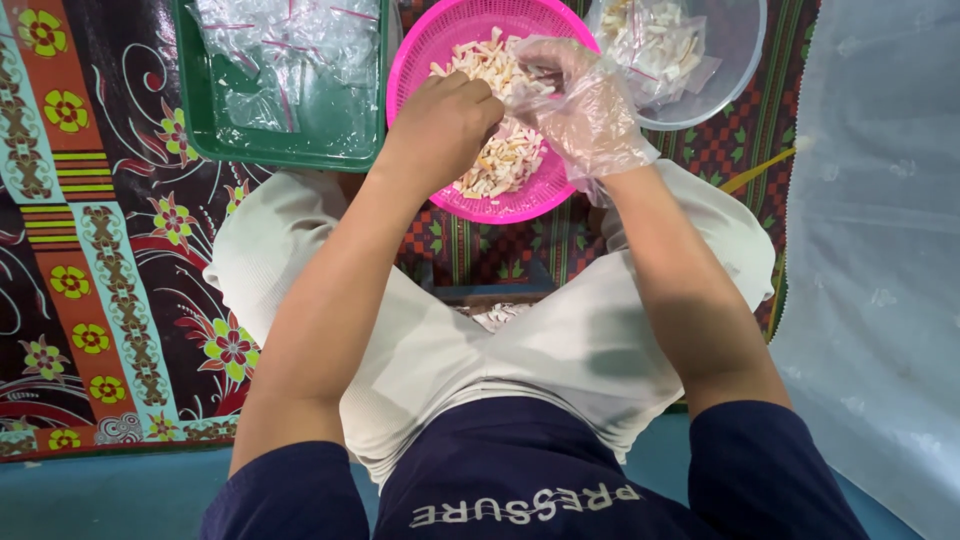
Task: A person wearing gloves is sitting on the floor and filling small plastic bags with shredded food from a pink bowl.
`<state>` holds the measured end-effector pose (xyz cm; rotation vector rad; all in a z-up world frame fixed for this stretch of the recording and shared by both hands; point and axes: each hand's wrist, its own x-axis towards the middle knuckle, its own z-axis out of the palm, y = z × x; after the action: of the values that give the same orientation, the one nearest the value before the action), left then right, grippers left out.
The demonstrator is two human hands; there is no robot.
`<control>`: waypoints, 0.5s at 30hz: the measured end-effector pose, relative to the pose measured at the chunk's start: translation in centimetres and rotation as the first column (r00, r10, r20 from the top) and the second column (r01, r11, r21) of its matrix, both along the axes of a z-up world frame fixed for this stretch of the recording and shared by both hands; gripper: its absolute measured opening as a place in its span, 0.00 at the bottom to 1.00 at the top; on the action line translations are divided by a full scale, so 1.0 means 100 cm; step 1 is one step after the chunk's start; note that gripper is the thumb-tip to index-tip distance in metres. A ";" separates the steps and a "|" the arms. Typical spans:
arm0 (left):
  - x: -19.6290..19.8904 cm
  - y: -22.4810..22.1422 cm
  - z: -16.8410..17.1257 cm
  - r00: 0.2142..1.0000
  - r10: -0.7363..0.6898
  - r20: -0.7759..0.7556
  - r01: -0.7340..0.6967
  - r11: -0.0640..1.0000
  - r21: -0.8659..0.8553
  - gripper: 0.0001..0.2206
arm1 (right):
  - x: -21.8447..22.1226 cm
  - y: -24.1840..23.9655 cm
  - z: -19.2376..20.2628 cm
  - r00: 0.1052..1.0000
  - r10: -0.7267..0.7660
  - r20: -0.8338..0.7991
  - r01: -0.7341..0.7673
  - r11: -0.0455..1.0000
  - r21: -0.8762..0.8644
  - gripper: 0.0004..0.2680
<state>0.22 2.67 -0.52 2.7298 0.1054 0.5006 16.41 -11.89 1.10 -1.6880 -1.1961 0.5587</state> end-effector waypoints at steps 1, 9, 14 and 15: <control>0.000 0.000 0.001 1.000 -0.002 0.002 0.002 1.000 0.000 0.02 | 0.001 0.000 -0.001 0.998 0.023 0.064 -0.024 1.000 0.013 0.17; 0.001 0.001 -0.001 1.000 0.002 -0.027 -0.001 1.000 0.007 0.03 | -0.002 -0.001 -0.005 0.981 -0.064 -0.184 0.065 0.998 -0.003 0.15; -0.001 0.003 -0.003 0.998 0.025 -0.051 -0.023 0.999 0.027 0.02 | 0.000 -0.003 -0.001 0.865 -0.072 -0.496 0.081 0.997 -0.004 0.14; -0.002 0.002 -0.001 0.999 0.031 -0.041 -0.030 0.999 0.011 0.02 | 0.002 -0.004 -0.004 0.876 -0.059 -0.478 0.071 0.997 0.009 0.18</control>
<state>0.06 2.92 -0.67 2.7527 0.1554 0.4550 16.60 -12.25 0.70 -1.4450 -0.7796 0.8565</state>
